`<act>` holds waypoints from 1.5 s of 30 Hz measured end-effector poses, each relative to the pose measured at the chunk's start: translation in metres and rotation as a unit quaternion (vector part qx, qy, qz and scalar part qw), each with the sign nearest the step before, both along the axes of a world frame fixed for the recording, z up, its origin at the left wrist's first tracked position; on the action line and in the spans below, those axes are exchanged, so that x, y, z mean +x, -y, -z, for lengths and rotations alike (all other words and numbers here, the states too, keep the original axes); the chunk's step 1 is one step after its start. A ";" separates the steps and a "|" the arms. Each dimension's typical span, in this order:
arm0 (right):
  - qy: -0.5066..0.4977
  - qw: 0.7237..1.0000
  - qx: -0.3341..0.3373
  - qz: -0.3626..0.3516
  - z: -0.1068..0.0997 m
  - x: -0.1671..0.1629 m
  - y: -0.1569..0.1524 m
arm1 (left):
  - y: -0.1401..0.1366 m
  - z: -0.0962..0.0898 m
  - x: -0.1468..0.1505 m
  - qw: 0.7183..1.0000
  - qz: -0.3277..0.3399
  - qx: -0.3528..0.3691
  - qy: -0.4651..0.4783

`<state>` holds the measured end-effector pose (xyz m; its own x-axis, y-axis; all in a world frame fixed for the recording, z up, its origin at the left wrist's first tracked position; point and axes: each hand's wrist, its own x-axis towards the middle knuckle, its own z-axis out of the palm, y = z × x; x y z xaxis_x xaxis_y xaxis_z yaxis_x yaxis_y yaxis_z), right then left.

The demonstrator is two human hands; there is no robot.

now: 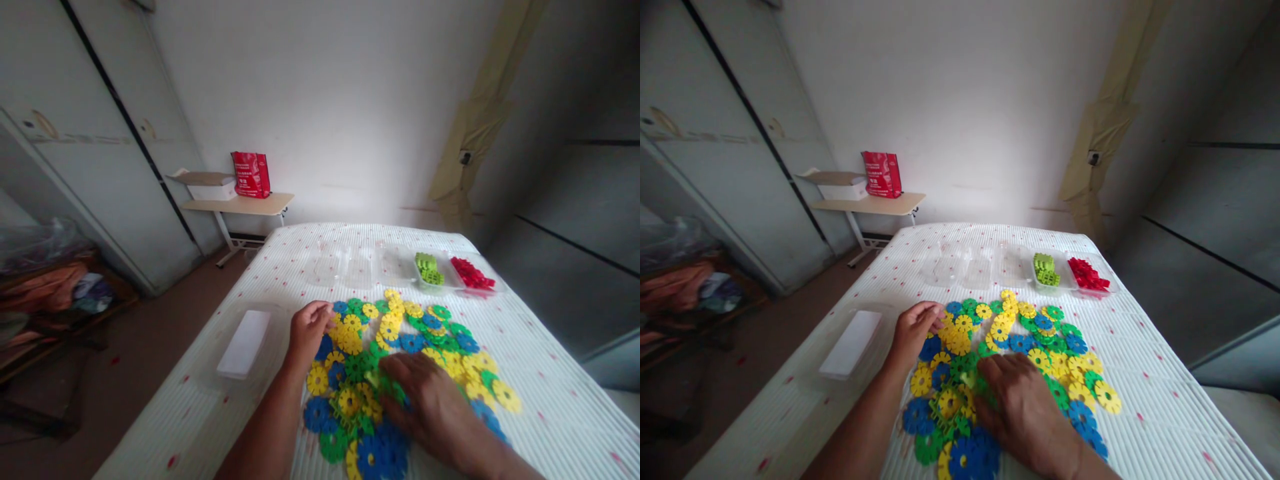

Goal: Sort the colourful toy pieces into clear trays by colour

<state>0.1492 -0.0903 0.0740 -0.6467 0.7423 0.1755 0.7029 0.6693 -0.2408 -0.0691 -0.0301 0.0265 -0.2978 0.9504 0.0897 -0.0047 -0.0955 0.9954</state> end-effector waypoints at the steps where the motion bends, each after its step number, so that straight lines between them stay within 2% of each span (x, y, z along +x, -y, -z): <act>1: 0.002 1.000 -0.013 -0.001 0.001 -0.011 0.004 | 0.000 -0.001 0.000 1.000 0.000 0.001 0.001; 5: 0.053 0.998 -0.044 0.001 0.010 -0.046 0.015 | 0.001 -0.004 0.000 1.000 -0.003 0.001 0.011; 8: 0.091 0.995 -0.047 0.020 0.018 -0.059 0.017 | 0.002 -0.005 -0.001 1.000 -0.006 0.001 0.012; 21: 0.111 0.990 -0.074 0.044 0.023 -0.064 0.018 | -0.001 0.000 -0.002 1.000 0.001 -0.005 0.013; 24: 0.111 0.991 -0.063 0.040 0.028 -0.066 0.016 | -0.003 0.003 -0.003 1.000 0.002 -0.010 0.008; 31: 0.100 0.994 0.015 0.040 0.048 -0.069 0.012 | -0.003 0.003 -0.005 1.000 0.011 -0.013 -0.015; 34: 0.114 0.992 0.022 0.042 0.051 -0.071 0.011 | -0.003 0.003 -0.005 1.000 0.012 -0.009 -0.020; 40: 0.115 0.992 -0.033 0.037 0.041 -0.070 0.008 | -0.003 0.003 -0.005 1.000 0.007 -0.012 -0.019; 45: 0.041 0.996 -0.071 0.032 0.007 -0.038 -0.004 | -0.002 0.003 -0.005 0.999 0.002 -0.012 -0.035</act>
<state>0.1112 -0.0862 0.0673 -0.6057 0.7955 0.0154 0.7635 0.5866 -0.2701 -0.0745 -0.0281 0.0234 -0.2869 0.9539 0.0875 0.0646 -0.0719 0.9953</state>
